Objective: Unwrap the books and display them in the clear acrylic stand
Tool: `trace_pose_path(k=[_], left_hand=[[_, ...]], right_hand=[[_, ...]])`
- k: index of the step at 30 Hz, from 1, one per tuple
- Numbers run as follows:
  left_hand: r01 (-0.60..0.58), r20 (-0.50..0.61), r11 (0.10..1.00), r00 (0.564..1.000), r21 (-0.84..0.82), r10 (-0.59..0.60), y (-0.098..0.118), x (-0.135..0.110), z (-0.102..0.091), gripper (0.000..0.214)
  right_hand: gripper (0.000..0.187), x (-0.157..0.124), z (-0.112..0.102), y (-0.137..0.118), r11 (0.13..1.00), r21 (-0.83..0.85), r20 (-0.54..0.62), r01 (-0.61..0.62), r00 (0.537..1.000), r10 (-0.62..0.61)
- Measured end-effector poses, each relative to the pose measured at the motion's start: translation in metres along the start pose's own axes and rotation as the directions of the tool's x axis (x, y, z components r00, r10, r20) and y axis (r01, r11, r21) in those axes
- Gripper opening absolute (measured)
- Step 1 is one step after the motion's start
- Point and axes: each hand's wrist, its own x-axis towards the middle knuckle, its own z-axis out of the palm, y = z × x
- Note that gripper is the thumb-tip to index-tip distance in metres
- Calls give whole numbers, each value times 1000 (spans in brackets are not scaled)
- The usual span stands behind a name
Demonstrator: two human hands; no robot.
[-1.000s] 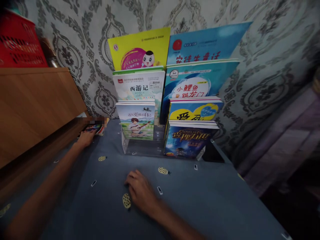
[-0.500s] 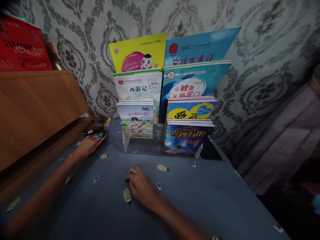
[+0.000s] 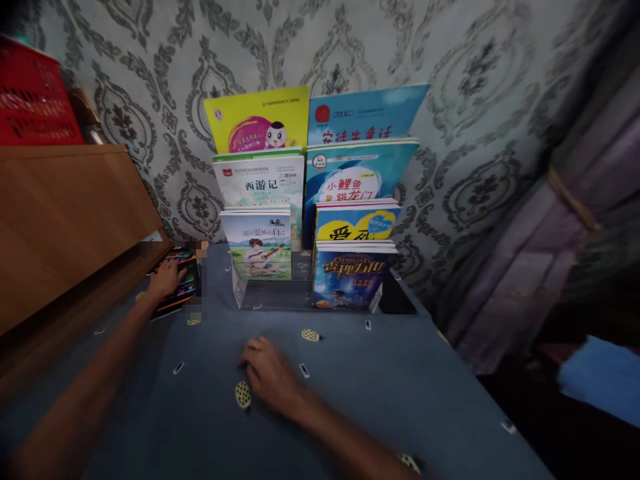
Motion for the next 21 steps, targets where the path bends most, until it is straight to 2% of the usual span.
trace_pose_path(k=[5,8,12,21], left_hand=[[35,86,999,996,-36,-32,0,18,17,60],[37,76,999,997,-41,-33,-1,19,24,60],[18,22,999,1000,-40,-17,-1,12,26,59],[11,-15,999,1000,-47,-11,5,-17,23,57]], right_hand=[[29,0,1,1,1000,-3,-15,-3,1000,2],[29,0,0,1,1000,-3,-10,-3,1000,3],[28,1,-1,-1,1000,-24,-5,-8,1000,8],[28,1,-3,-2,1000,-8,-6,1,1000,-1]])
